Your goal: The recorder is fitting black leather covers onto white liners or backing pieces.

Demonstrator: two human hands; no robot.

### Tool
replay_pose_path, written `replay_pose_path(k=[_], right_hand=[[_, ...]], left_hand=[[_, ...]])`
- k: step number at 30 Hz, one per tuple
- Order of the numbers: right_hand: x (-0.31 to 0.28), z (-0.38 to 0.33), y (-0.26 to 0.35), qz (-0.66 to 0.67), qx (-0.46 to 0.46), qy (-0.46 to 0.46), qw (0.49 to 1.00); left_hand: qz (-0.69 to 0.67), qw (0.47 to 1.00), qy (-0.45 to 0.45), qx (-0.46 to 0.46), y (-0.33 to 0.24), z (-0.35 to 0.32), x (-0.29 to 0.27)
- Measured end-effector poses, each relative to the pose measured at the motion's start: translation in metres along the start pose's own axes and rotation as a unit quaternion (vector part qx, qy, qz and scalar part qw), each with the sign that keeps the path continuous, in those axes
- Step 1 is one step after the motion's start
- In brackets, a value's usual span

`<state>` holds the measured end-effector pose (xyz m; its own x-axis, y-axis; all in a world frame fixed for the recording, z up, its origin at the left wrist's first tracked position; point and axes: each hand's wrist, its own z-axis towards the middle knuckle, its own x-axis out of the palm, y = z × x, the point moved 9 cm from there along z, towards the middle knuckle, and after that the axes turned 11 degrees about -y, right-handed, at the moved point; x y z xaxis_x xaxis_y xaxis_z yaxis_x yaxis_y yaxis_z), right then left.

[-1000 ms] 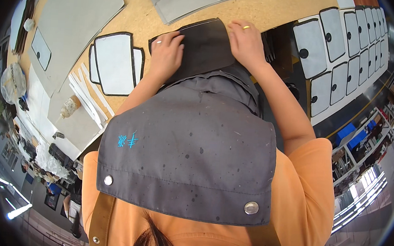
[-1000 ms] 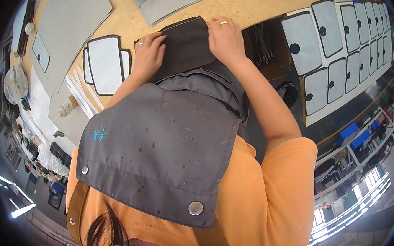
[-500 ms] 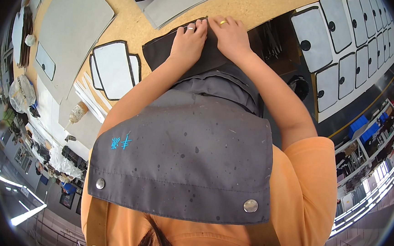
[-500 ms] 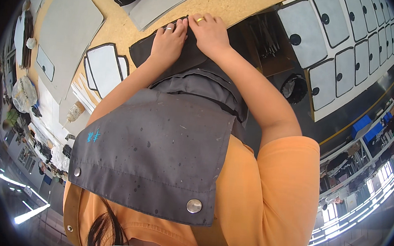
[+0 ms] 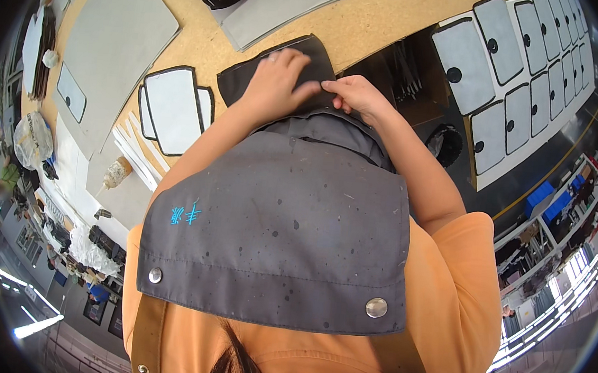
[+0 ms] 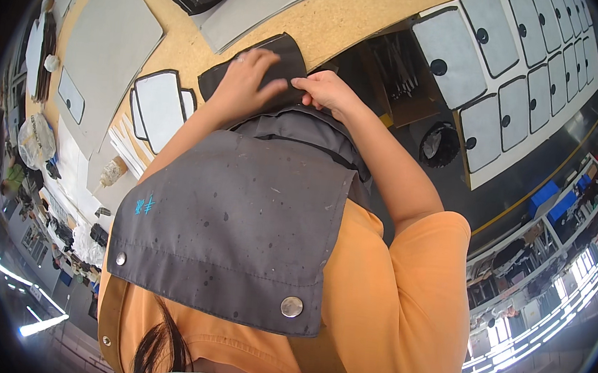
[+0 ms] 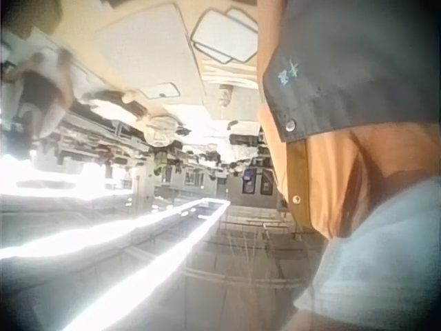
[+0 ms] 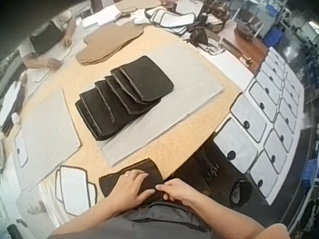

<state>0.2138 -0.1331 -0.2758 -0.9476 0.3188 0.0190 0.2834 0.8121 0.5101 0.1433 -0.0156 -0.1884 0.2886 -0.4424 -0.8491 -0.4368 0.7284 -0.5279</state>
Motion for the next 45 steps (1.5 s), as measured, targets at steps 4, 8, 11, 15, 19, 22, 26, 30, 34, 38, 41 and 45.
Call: replay_pose_path(k=[4, 8, 11, 15, 19, 22, 26, 30, 34, 38, 41, 45], right_hand=[[0.024, -0.035, 0.061, 0.084, -0.032, 0.01, 0.996], [0.026, -0.085, 0.15, 0.026, -0.311, 0.03, 0.95], [-0.003, -0.13, 0.212, -0.088, -0.579, -0.145, 0.797], [0.019, -0.143, 0.237, -0.051, -0.57, -0.005, 0.82], [0.039, -0.153, 0.251, -0.037, -0.56, 0.046, 0.827], [0.047, -0.158, 0.255, -0.016, -0.556, 0.051, 0.83], [0.053, -0.157, 0.257, 0.045, -0.515, 0.101, 0.85], [0.052, -0.164, 0.26, 0.05, -0.568, 0.079, 0.818], [0.051, -0.197, 0.266, 0.004, -0.718, -0.017, 0.696], [0.057, -0.201, 0.27, -0.021, -0.686, -0.002, 0.728], [0.06, -0.198, 0.271, -0.067, -0.669, 0.017, 0.74], [0.059, -0.193, 0.273, -0.069, -0.658, 0.011, 0.75]], left_hand=[[-0.03, 0.997, 0.017, 0.067, -0.036, -0.025, -0.041], [-0.124, 0.974, -0.185, -0.049, -0.016, -0.029, -0.126], [-0.259, 0.926, -0.241, -0.135, 0.001, -0.045, -0.176], [-0.403, 0.858, -0.291, -0.129, 0.009, -0.061, -0.207], [-0.436, 0.835, -0.319, -0.108, 0.014, -0.069, -0.219], [-0.44, 0.83, -0.328, -0.102, 0.014, -0.071, -0.221], [-0.436, 0.831, -0.333, -0.094, 0.014, -0.07, -0.223], [-0.468, 0.814, -0.329, -0.096, 0.018, -0.068, -0.221], [-0.52, 0.784, -0.326, -0.094, 0.022, -0.064, -0.218], [-0.526, 0.778, -0.333, -0.086, 0.022, -0.062, -0.22], [-0.515, 0.788, -0.328, -0.08, 0.021, -0.061, -0.219], [-0.514, 0.791, -0.314, -0.107, 0.026, -0.059, -0.213]])
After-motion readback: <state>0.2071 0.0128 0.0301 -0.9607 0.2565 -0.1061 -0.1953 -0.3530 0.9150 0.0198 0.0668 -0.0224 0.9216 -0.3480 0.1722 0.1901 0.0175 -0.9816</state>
